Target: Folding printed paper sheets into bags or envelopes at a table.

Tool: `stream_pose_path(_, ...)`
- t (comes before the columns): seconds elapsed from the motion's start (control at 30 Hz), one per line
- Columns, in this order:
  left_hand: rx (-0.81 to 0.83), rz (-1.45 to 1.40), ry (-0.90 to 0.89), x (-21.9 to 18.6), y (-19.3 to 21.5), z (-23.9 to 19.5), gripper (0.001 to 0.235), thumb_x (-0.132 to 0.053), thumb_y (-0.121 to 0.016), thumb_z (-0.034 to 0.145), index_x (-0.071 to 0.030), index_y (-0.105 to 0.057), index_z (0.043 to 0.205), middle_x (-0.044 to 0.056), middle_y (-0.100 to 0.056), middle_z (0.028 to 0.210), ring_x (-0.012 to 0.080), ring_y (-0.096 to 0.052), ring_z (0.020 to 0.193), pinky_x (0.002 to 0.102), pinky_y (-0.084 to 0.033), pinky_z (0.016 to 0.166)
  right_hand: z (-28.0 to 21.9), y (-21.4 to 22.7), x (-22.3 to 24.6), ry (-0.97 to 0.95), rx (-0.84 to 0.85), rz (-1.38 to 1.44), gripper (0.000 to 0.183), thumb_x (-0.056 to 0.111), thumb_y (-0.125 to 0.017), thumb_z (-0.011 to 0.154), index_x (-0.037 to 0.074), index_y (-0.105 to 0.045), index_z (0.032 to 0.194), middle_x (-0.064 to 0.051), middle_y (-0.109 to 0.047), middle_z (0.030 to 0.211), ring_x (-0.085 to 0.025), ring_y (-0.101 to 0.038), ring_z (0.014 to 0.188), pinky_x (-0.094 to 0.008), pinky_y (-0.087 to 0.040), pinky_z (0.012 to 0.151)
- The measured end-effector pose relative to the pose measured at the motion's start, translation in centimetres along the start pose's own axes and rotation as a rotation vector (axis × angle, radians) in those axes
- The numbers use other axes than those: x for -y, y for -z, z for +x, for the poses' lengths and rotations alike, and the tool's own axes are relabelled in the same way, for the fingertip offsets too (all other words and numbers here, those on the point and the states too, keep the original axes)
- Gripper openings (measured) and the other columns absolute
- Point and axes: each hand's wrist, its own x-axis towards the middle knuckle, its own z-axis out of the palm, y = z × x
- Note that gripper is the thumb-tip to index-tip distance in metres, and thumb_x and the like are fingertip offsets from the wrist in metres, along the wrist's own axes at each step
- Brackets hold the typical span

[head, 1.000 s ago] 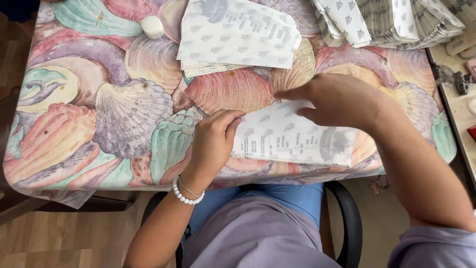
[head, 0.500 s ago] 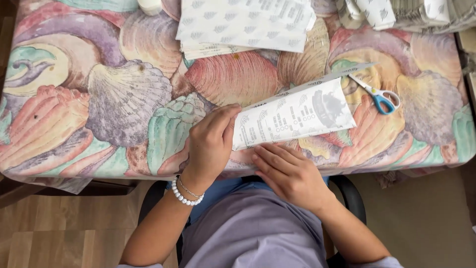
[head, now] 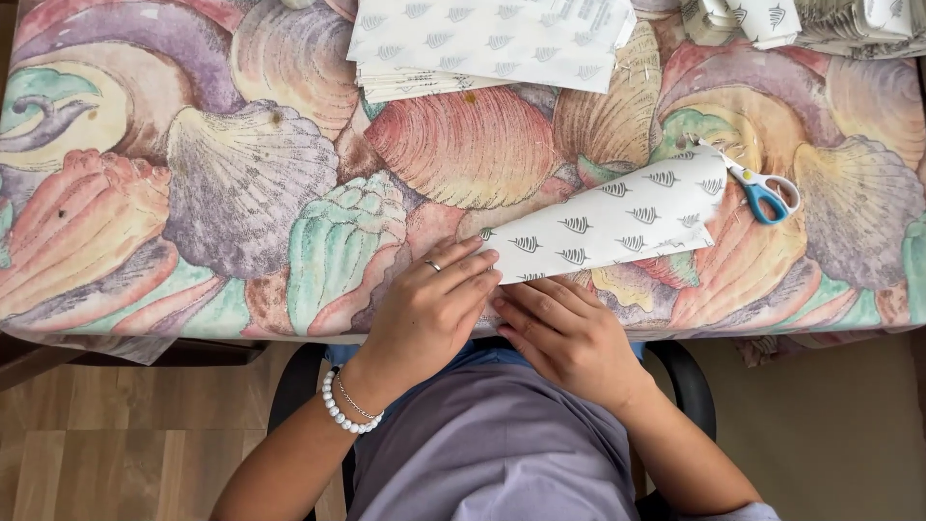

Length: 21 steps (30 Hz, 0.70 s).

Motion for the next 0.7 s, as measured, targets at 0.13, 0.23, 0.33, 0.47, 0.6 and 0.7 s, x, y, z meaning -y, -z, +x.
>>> stream_pose_path(0.13, 0.020, 0.032, 0.002, 0.4, -0.2, -0.3, 0.015, -0.011, -0.067, 0.098, -0.004, -0.076, 0.106, 0.014, -0.076, 0.111, 0.0348, -0.069, 0.117, 0.047, -0.052, 0.104, 0.3, 0.4, 0.0, -0.013, -0.020, 0.033, 0.016, 0.014, -0.071, 0.094, 0.002, -0.078, 0.103, -0.017, -0.075, 0.106, -0.035, -0.074, 0.099, -0.046, -0.058, 0.087)
stream_pose_path(0.23, 0.050, 0.045, 0.008, 0.4, -0.1, -0.5, 0.014, -0.010, -0.066, 0.098, -0.003, -0.077, 0.105, 0.015, -0.076, 0.112, 0.0343, -0.068, 0.119, 0.046, -0.051, 0.105, -0.9, 0.6, -0.7, -0.033, -0.064, 0.014, 0.015, 0.013, -0.075, 0.090, 0.004, -0.080, 0.102, -0.017, -0.076, 0.107, -0.035, -0.073, 0.101, -0.046, -0.058, 0.089)
stream_pose_path(0.33, 0.069, 0.022, 0.034, 0.5, 0.1, -0.5, 0.015, -0.010, -0.065, 0.099, -0.003, -0.077, 0.104, 0.015, -0.076, 0.112, 0.0344, -0.068, 0.120, 0.046, -0.051, 0.105, -0.6, 1.6, -2.2, -0.028, -0.081, -0.117, 0.014, 0.012, -0.080, 0.088, 0.007, -0.081, 0.101, -0.017, -0.076, 0.110, -0.036, -0.071, 0.103, -0.047, -0.057, 0.091)
stream_pose_path(0.47, 0.107, 0.008, 0.060, 1.2, -0.4, -1.0, 0.015, -0.014, -0.066, 0.098, -0.010, -0.079, 0.106, 0.010, -0.076, 0.118, 0.0318, -0.067, 0.122, 0.045, -0.049, 0.108, 0.6, 2.7, -4.1, 0.008, 0.013, -0.224, 0.009, 0.014, -0.076, 0.093, 0.012, -0.081, 0.101, -0.013, -0.074, 0.122, -0.037, -0.068, 0.115, -0.047, -0.055, 0.095)
stream_pose_path(0.6, 0.127, -0.001, 0.076, 1.0, 0.3, -0.8, 0.014, -0.013, -0.067, 0.097, -0.010, -0.079, 0.104, 0.009, -0.073, 0.128, 0.0338, -0.063, 0.127, 0.048, -0.049, 0.107, 0.8, 2.9, -5.2, 0.017, 0.094, -0.181, 0.010, 0.012, -0.071, 0.095, 0.012, -0.079, 0.101, -0.013, -0.071, 0.131, -0.041, -0.062, 0.127, -0.051, -0.051, 0.100)
stream_pose_path(0.7, 0.132, 0.060, 0.064, 0.8, 0.7, -0.5, 0.014, -0.014, -0.067, 0.097, -0.010, -0.079, 0.103, 0.010, -0.069, 0.135, 0.0352, -0.061, 0.129, 0.054, -0.034, 0.116, 1.2, 3.2, -5.4, 0.026, 0.130, -0.131, 0.011, 0.011, -0.070, 0.095, 0.011, -0.078, 0.102, -0.014, -0.070, 0.133, -0.041, -0.059, 0.132, -0.051, -0.049, 0.104)
